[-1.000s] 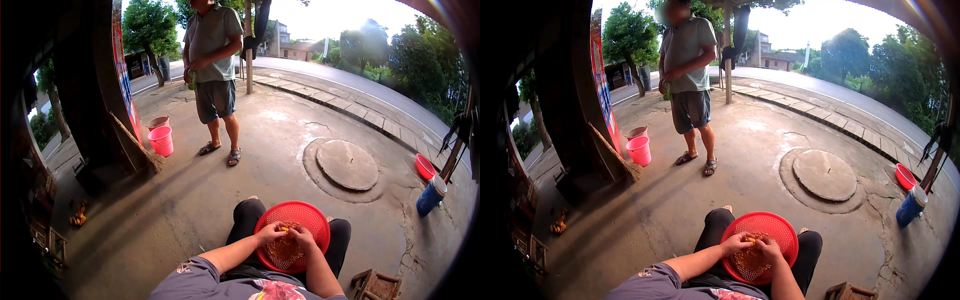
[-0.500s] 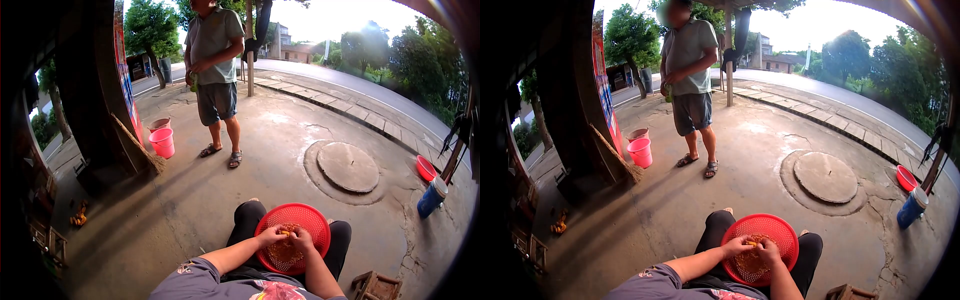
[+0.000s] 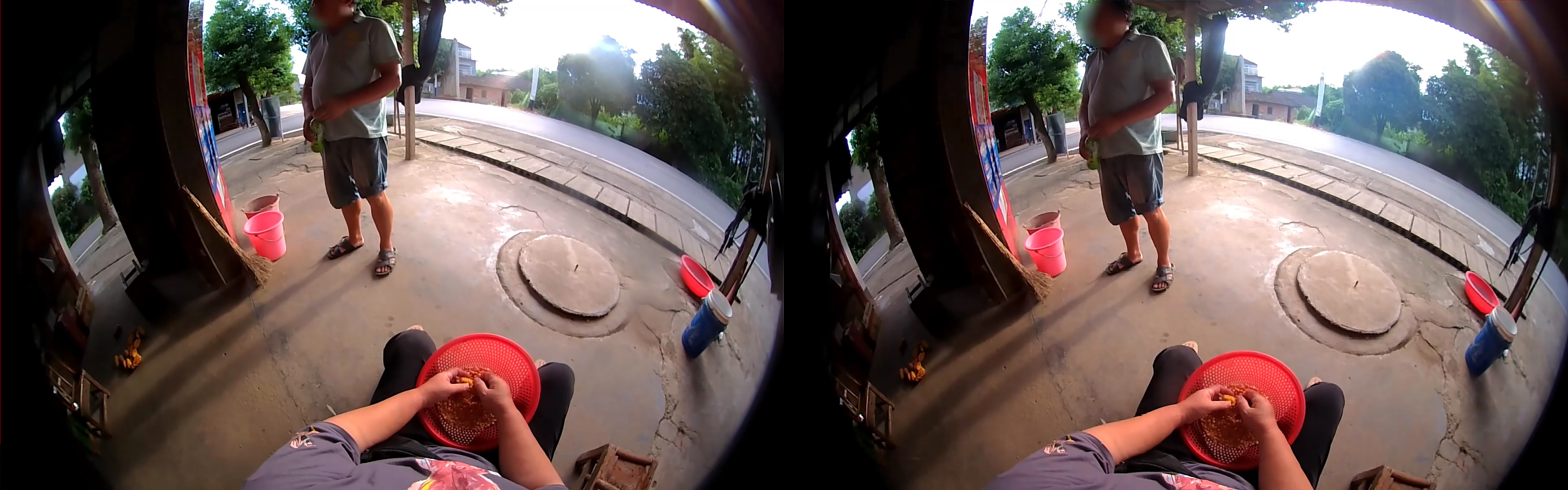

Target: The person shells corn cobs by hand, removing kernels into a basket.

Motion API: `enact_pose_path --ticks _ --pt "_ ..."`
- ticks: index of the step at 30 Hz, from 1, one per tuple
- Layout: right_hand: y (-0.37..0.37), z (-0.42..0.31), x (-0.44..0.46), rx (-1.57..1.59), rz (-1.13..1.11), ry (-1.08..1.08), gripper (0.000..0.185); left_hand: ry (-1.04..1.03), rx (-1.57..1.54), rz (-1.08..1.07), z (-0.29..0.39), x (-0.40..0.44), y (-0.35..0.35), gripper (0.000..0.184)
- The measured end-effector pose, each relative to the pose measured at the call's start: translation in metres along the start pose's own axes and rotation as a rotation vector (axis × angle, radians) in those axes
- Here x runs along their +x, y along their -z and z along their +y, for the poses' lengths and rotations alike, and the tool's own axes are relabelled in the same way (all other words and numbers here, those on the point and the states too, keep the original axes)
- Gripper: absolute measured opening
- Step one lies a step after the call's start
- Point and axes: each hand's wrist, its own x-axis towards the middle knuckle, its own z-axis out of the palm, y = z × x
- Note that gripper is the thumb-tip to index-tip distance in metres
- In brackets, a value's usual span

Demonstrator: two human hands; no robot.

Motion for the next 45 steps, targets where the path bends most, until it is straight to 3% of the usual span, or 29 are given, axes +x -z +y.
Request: enact_pose_path --ticks 7,9,22,28,30,34,38,40,45 --pt "-0.002 0.026 0.009 -0.012 -0.02 -0.04 0.02 0.002 0.024 -0.012 -0.003 0.004 0.002 0.035" --pt "-0.003 0.018 0.007 0.173 0.009 -0.039 0.021 -0.009 0.008 -0.002 -0.002 0.003 0.001 0.034" --pt "0.002 0.018 0.007 0.101 -0.075 -0.129 0.019 -0.025 0.027 -0.016 0.001 0.001 0.0 0.034" --pt "-0.003 0.033 0.012 0.092 -0.042 -0.131 0.029 -0.063 0.018 0.019 -0.002 0.003 0.0 0.032" --pt "0.002 0.02 0.008 -0.003 -0.112 -0.224 0.035 -0.072 -0.017 0.007 -0.002 0.001 -0.001 0.034" --pt "0.005 0.009 0.006 0.158 -0.155 -0.252 0.033 -0.056 -0.005 -0.019 0.005 -0.003 -0.001 0.038" --pt "0.008 -0.006 0.001 0.272 -0.159 -0.239 0.027 0.012 -0.086 -0.025 0.013 -0.005 -0.003 0.041" --pt "0.007 -0.014 -0.002 0.279 -0.082 -0.046 0.024 0.129 -0.208 -0.031 0.023 -0.009 -0.005 0.043" --pt "0.002 0.004 0.006 0.348 -0.059 -0.039 0.023 0.106 -0.234 -0.052 0.018 -0.007 -0.004 0.042"
